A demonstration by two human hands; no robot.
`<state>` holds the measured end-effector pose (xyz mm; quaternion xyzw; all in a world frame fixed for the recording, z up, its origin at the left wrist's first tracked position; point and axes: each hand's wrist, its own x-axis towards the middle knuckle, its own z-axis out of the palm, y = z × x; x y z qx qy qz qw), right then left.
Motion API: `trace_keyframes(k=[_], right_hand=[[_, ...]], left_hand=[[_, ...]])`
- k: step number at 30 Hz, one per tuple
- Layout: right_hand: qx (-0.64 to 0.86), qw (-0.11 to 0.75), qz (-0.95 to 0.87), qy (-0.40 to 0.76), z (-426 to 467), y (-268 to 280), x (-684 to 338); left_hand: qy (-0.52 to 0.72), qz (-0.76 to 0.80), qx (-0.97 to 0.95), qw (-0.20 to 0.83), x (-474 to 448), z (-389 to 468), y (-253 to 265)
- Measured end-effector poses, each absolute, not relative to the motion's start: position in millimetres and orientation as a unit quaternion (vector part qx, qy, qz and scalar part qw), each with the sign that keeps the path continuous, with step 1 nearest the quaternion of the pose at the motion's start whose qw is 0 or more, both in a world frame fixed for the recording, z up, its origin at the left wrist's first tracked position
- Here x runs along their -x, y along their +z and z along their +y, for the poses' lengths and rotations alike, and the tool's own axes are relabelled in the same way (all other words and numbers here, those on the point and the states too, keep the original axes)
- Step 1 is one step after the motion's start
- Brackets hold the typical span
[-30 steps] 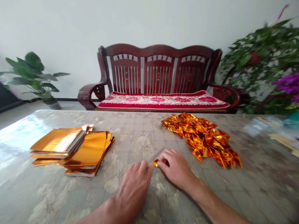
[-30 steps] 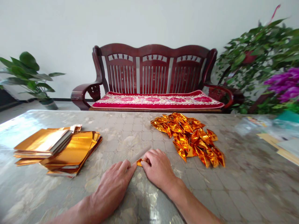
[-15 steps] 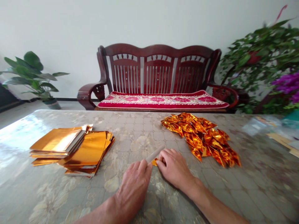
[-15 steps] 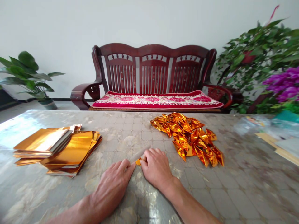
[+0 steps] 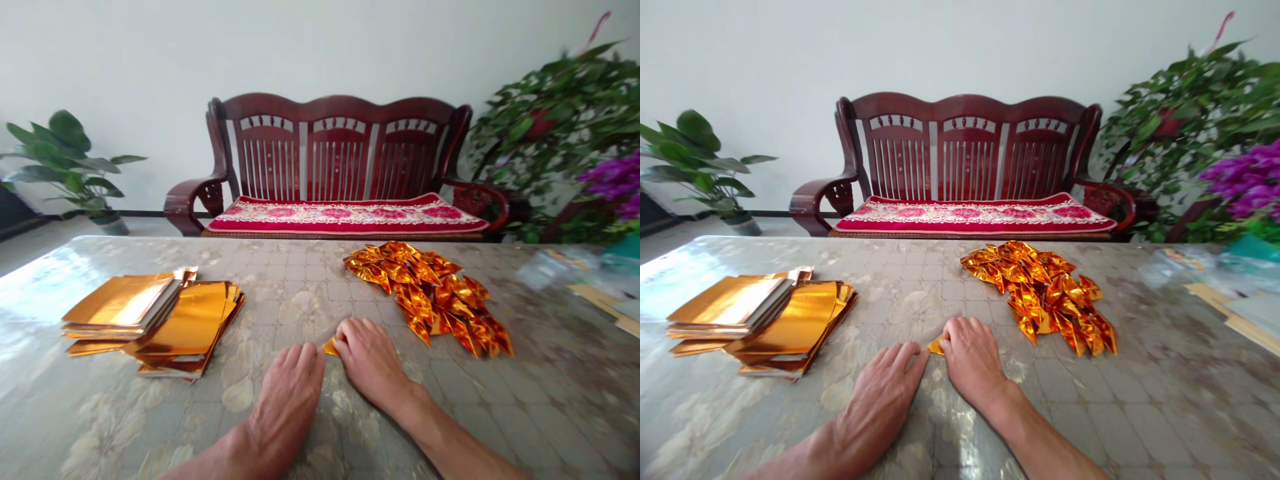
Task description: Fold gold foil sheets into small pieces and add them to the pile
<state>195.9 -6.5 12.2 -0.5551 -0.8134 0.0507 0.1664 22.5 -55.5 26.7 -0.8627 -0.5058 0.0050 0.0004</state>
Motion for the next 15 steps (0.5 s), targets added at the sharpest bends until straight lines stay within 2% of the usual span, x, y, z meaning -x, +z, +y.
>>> trace_keyframes(k=[15], right_hand=[[0.513,0.145,-0.846,-0.005,-10.4,16.1,-203.7]], left_hand=[[0.011,-0.455,0.89,0.026,-30.5,-51.3,25.3]])
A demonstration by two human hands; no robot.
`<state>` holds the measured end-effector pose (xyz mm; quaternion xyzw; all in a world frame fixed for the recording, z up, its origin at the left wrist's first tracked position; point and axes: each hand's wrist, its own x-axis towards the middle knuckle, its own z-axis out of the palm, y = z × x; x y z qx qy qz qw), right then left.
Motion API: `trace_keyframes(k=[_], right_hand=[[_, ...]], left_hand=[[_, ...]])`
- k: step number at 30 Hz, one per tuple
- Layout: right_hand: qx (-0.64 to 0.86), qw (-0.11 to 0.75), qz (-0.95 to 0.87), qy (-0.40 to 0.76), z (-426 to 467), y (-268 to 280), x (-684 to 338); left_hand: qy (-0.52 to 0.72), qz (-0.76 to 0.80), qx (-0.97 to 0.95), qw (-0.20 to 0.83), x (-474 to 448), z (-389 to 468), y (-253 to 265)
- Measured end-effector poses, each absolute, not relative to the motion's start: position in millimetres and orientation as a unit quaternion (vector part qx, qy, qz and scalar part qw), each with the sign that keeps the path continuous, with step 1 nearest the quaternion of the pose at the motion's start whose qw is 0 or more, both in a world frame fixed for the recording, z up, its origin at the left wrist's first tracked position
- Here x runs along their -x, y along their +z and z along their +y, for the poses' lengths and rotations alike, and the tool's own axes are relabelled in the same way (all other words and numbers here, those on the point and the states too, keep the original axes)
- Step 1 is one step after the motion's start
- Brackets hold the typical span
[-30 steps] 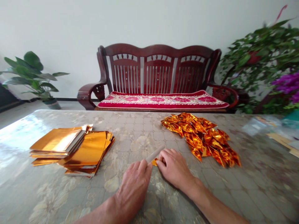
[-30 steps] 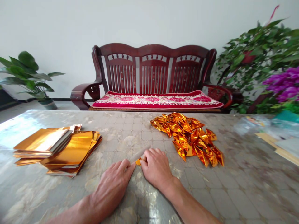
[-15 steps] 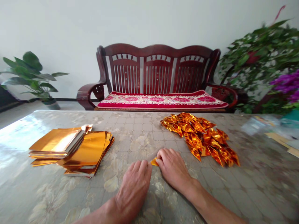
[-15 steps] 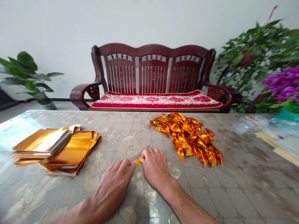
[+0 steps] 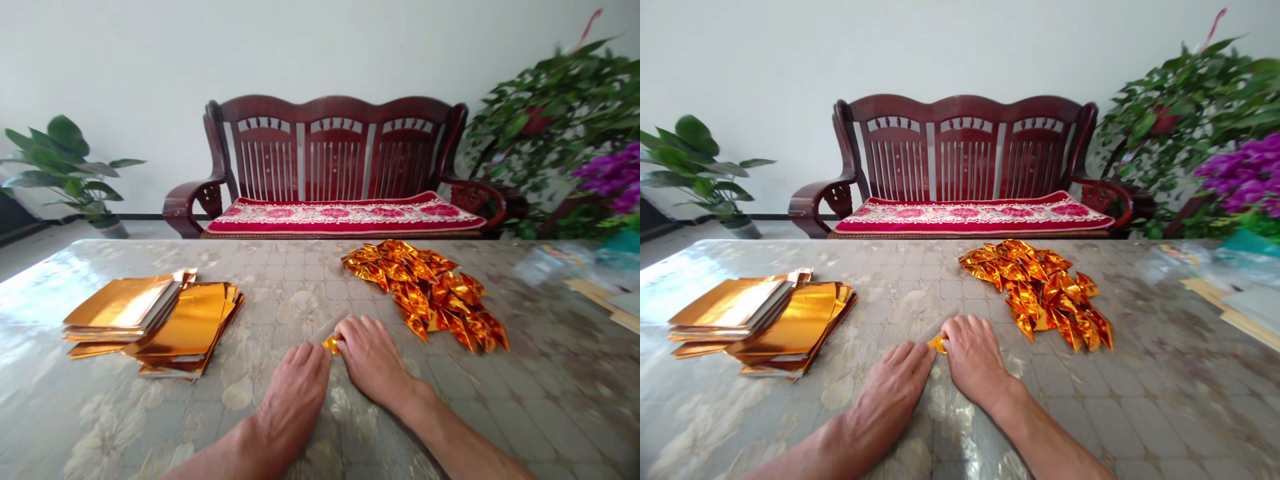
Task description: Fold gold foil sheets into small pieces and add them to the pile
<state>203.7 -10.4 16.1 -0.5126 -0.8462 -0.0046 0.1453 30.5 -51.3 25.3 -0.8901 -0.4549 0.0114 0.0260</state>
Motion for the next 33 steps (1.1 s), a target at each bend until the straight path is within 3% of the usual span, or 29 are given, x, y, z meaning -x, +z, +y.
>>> trace_keyframes(k=[10,21,33], right_hand=[[0.523,0.165,-0.835,0.048,-18,17,-201],[0.489,0.215,-0.84,0.097,-10,23,-198],[0.521,0.179,-0.825,0.125,-4,26,-189]], left_hand=[[-0.046,-0.466,0.884,-0.013,-30,-62,13],[-0.035,-0.392,0.919,0.013,-29,-67,12],[-0.015,-0.403,0.915,0.002,-30,-69,15]])
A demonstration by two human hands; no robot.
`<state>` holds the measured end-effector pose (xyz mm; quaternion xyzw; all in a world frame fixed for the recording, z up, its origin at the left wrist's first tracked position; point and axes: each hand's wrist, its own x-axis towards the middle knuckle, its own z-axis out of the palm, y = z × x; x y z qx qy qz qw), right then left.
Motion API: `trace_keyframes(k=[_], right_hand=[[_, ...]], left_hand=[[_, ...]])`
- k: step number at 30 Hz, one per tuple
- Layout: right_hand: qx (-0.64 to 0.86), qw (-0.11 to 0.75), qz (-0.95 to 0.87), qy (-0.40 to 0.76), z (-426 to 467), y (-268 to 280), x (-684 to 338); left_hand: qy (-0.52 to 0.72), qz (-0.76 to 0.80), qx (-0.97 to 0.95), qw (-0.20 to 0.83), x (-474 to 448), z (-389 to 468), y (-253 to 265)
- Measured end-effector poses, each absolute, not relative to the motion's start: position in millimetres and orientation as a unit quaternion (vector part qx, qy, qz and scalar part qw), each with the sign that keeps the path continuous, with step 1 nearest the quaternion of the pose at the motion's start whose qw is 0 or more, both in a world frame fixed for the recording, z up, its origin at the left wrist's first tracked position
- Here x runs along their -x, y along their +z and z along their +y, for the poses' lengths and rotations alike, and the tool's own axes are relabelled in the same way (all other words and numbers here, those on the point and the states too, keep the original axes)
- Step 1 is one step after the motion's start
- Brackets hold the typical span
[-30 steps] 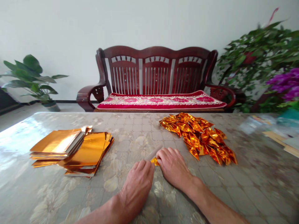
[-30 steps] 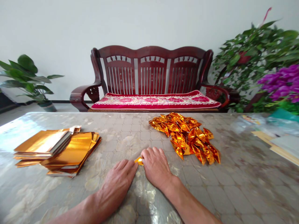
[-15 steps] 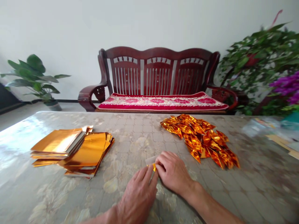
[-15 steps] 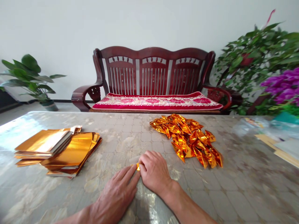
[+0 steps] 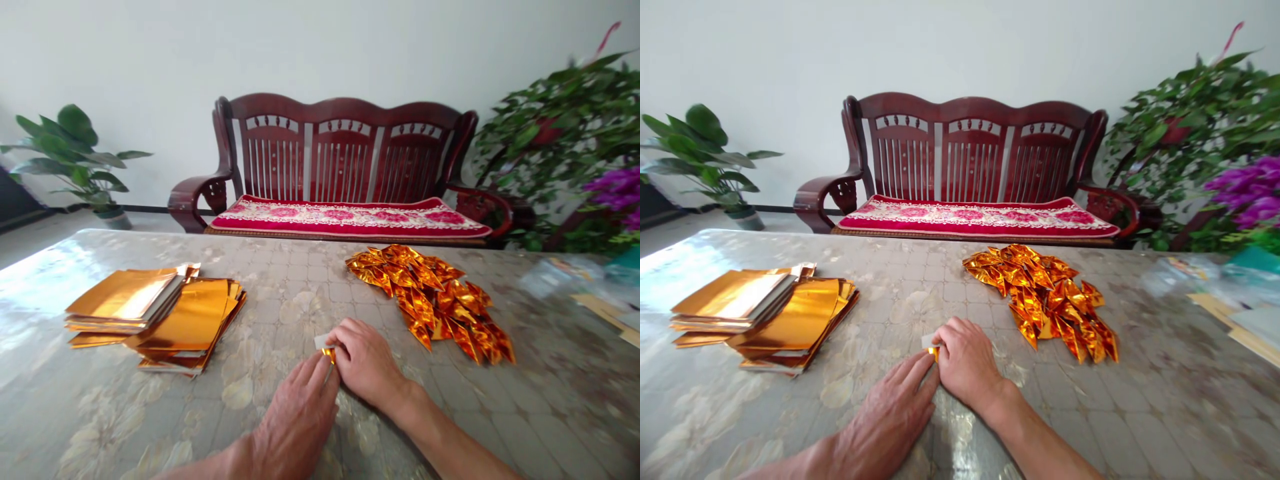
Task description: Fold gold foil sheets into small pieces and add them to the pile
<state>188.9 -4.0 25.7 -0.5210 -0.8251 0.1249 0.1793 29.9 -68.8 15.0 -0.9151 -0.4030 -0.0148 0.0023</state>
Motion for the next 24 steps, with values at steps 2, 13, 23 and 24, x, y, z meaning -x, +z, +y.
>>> trace_keyframes(k=[2,13,23,24], right_hand=[[0.524,0.172,-0.824,0.127,-2,27,-186],[0.501,0.156,-0.84,0.136,-2,28,-182],[0.489,0.138,-0.853,0.123,-3,31,-178],[0.488,0.138,-0.854,0.12,-3,31,-177]], left_hand=[[-0.008,-0.403,0.915,0.0,-29,-69,14],[0.001,-0.422,0.906,0.025,-31,-71,12],[-0.003,-0.417,0.908,0.034,-31,-72,13],[-0.003,-0.416,0.909,0.034,-31,-72,13]])
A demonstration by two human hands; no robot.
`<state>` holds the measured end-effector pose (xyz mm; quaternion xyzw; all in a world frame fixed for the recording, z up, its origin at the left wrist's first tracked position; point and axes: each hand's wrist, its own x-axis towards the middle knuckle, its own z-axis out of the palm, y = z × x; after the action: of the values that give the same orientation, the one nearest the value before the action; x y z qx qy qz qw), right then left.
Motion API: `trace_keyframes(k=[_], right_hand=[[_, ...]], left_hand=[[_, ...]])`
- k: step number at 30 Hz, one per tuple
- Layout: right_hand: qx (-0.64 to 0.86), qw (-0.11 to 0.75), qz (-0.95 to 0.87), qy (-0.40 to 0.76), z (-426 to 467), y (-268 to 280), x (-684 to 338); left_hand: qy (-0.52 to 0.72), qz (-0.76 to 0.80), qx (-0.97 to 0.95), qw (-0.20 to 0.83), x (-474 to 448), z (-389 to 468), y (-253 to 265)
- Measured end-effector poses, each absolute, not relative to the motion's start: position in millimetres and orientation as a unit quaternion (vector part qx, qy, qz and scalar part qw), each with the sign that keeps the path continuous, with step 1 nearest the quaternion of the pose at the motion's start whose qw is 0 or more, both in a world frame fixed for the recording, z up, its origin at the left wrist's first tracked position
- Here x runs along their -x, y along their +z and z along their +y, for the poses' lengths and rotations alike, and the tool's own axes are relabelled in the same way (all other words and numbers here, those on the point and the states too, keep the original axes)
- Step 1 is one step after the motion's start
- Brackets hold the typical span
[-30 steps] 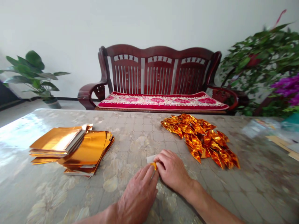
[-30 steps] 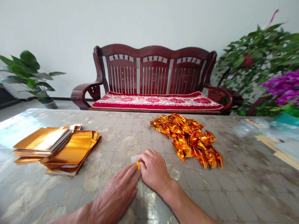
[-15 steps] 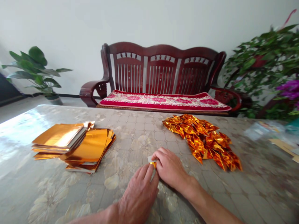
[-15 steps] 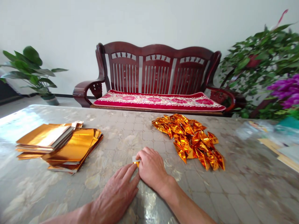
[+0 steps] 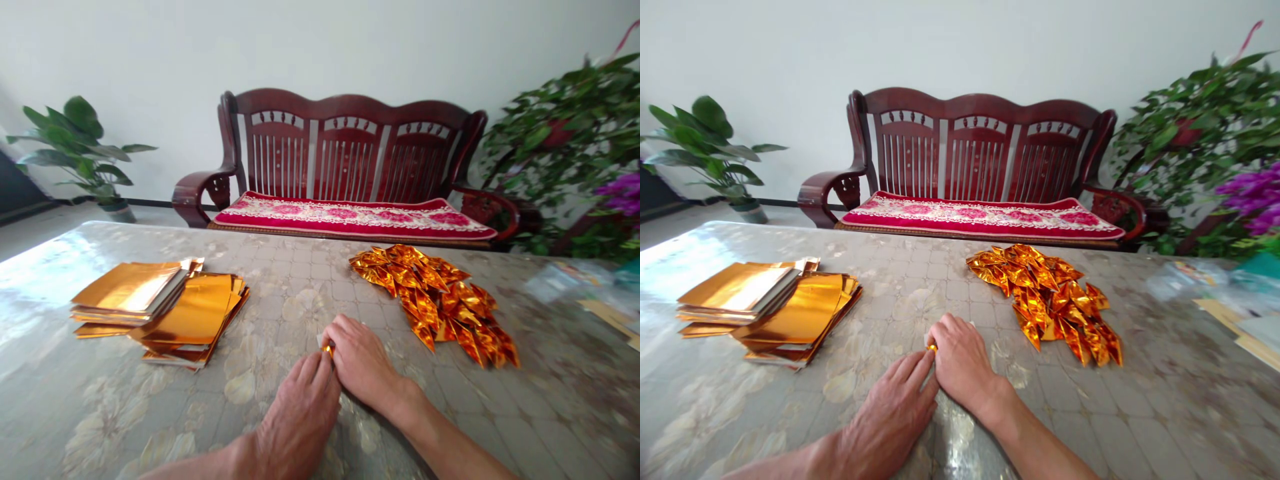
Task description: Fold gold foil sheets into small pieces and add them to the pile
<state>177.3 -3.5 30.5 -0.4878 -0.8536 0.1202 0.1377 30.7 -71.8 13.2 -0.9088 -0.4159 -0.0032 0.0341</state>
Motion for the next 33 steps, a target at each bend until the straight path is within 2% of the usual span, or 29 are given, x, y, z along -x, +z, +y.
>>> trace_keyframes(k=[16,33], right_hand=[[0.52,0.101,-0.845,0.07,-4,28,-175],[0.53,0.238,-0.809,0.086,-4,23,-193]], left_hand=[[-0.025,-0.428,0.903,0.013,-31,-72,14],[-0.038,-0.424,0.904,0.042,-29,-71,21]])
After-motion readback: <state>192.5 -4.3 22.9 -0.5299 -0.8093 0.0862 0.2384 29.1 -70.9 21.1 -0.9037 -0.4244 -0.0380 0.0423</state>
